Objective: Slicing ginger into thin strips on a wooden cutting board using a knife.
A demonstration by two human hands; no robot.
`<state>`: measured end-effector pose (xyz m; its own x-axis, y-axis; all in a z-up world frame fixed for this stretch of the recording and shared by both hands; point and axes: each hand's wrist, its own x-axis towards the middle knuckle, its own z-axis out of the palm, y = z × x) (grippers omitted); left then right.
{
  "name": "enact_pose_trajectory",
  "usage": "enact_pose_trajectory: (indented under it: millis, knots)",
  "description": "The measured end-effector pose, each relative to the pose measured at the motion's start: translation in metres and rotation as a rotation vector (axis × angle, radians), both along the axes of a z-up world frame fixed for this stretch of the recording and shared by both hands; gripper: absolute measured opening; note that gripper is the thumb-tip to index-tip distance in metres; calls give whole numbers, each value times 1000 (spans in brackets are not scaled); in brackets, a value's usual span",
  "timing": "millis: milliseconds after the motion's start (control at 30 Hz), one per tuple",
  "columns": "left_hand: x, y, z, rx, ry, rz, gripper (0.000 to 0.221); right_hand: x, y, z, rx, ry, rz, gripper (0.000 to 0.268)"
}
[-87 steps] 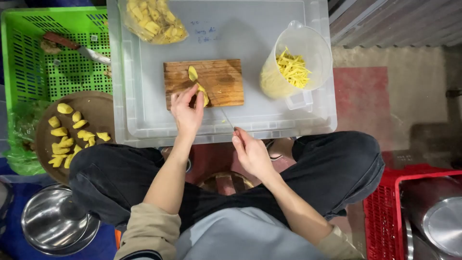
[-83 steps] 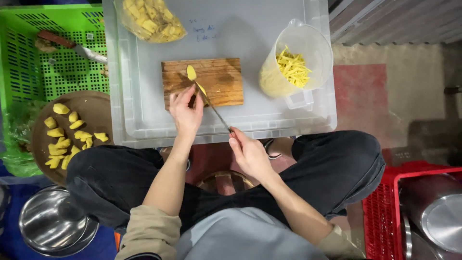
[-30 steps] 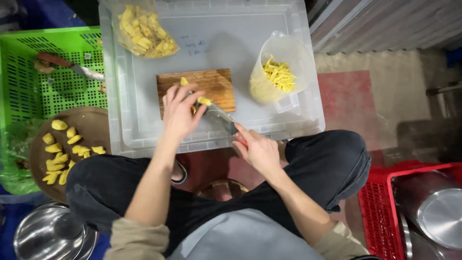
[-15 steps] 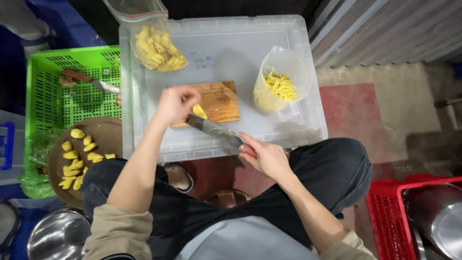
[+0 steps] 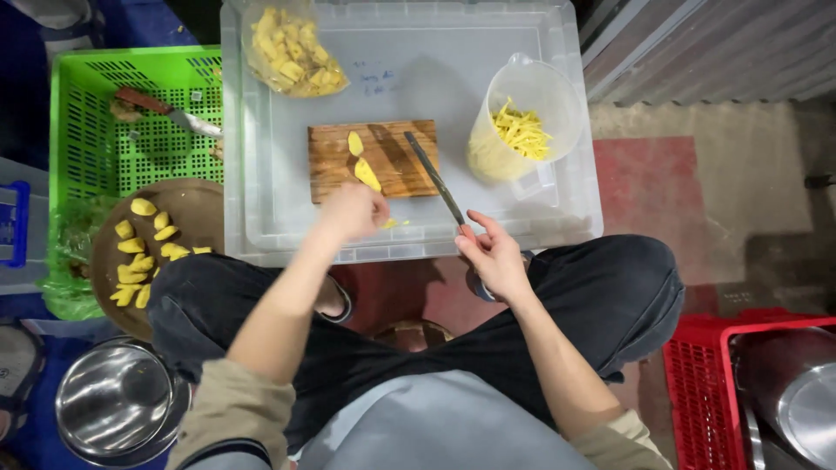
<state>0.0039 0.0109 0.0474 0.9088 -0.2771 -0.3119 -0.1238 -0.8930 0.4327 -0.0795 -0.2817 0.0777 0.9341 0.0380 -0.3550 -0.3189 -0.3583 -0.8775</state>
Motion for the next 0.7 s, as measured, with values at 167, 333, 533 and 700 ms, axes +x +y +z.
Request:
enact_pose_trajectory:
  millis: [167,333,533,700]
  knots:
    - [-32,-19,11,173,-103,18,18,-2,5,9,55,-6,-12,51]
    - [-41,-25,24,132,-67,38,19,-3,9,2,87,0,-12,52]
    - [-21,-9,42,-90,-47,114,19,3,4,-8,27,-24,8,52]
    - [61,43,161,-71,-780,176,18,5,2,-15,60,3,-30,52]
